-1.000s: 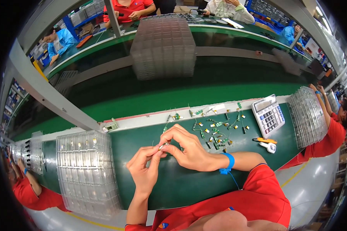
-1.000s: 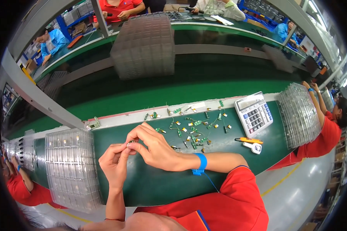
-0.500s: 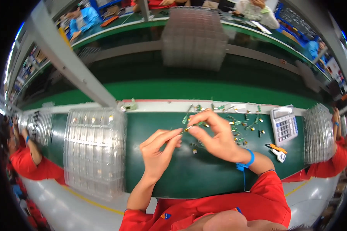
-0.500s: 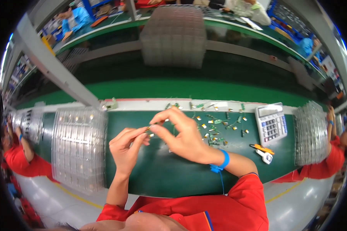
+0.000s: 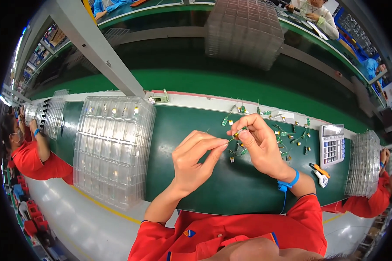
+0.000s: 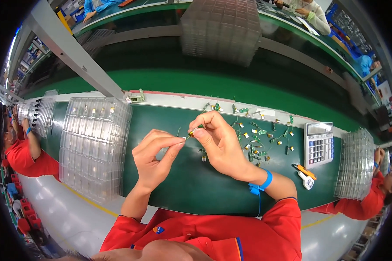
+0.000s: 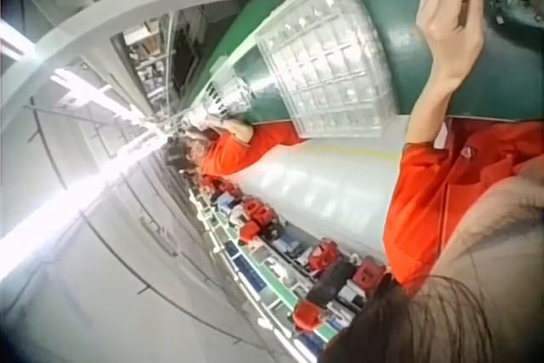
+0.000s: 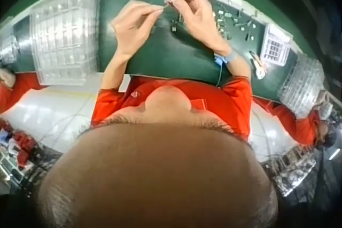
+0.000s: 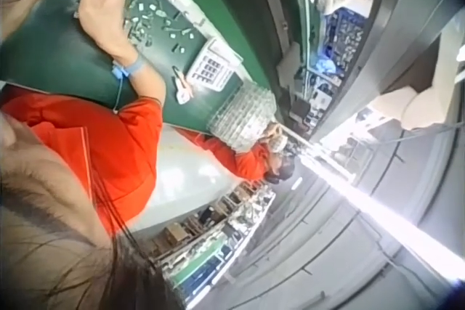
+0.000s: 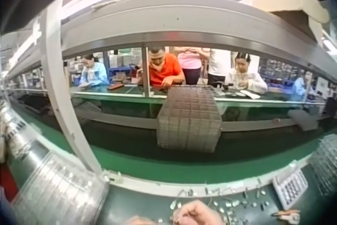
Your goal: The person assembles electronic components by hand on a factory assembly line.
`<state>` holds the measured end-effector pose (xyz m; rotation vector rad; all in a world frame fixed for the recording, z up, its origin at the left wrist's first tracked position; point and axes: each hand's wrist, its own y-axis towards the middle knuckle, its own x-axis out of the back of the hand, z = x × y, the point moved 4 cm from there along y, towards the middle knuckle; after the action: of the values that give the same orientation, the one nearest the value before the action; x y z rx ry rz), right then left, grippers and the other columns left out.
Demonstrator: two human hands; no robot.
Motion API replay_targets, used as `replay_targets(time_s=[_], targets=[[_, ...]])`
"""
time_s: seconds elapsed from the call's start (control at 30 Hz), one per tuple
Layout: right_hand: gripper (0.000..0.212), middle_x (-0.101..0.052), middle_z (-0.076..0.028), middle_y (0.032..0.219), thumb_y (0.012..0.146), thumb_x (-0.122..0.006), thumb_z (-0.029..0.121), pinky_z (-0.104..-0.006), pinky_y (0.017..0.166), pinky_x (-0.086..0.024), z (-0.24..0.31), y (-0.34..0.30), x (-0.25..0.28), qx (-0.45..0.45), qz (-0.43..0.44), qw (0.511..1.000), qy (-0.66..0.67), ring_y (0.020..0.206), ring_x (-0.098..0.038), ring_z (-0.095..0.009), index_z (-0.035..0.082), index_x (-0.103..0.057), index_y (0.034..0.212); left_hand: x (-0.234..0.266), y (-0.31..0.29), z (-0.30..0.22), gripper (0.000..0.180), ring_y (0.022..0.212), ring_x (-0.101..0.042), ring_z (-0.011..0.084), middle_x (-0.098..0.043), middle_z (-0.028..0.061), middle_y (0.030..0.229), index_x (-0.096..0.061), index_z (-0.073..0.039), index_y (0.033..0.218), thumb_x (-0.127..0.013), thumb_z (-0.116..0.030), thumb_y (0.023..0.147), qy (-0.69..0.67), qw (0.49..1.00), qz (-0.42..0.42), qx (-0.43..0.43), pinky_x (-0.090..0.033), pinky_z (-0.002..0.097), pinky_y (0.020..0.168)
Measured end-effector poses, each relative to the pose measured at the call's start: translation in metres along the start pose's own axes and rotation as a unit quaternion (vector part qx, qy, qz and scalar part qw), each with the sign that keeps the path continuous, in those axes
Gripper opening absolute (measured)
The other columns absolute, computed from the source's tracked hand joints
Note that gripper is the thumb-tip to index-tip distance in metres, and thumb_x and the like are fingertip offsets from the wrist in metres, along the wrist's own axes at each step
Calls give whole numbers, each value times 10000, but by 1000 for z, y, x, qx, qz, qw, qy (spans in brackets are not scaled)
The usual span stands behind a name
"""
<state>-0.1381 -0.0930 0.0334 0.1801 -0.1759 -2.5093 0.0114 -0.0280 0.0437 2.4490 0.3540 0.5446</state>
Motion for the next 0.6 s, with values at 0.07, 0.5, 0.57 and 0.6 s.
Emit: replay_targets(time_s=[0.07, 0.5, 0.57, 0.6], targets=[[171, -535, -65, 1016, 974, -525, 192, -302, 885, -453, 0, -2, 0, -1, -4, 1000, 0, 989, -571, -154, 31, -485, 1015, -1, 0, -2, 139, 687, -609, 180, -661, 69, 766, -698, -19, 860, -724, 41, 737, 2, 1000, 5, -4, -471, 277, 619], [182, -600, -61, 1005, 948, -579, 156, -269, 864, -462, 6, -1, 3, -23, -45, 998, 31, 968, -585, -131, 9, -539, 1049, 15, 7, 1, 373, 918, -599, 238, -616, 120, 1004, -648, -8, 1034, -776, -43, 685, -1, 1000, -11, -2, -486, 316, 793], [170, -622, -56, 986, 930, -607, 129, -252, 825, -476, 4, -3, 0, -62, -39, 996, 59, 936, -595, -112, 5, -569, 1039, 6, 8, -6, 474, 965, -569, 258, -608, 83, 1030, -659, -53, 1050, -838, -92, 613, 55, 998, 0, -37, -478, 342, 791], [170, -622, -56, 986, 930, -607, 129, -252, 825, -476, 3, -3, -1, -63, -36, 996, 61, 936, -595, -112, 5, -569, 1039, 4, 7, -4, 474, 965, -569, 258, -608, 83, 1030, -659, -53, 1050, -838, -92, 613, 58, 998, -1, -36, -478, 342, 791]])
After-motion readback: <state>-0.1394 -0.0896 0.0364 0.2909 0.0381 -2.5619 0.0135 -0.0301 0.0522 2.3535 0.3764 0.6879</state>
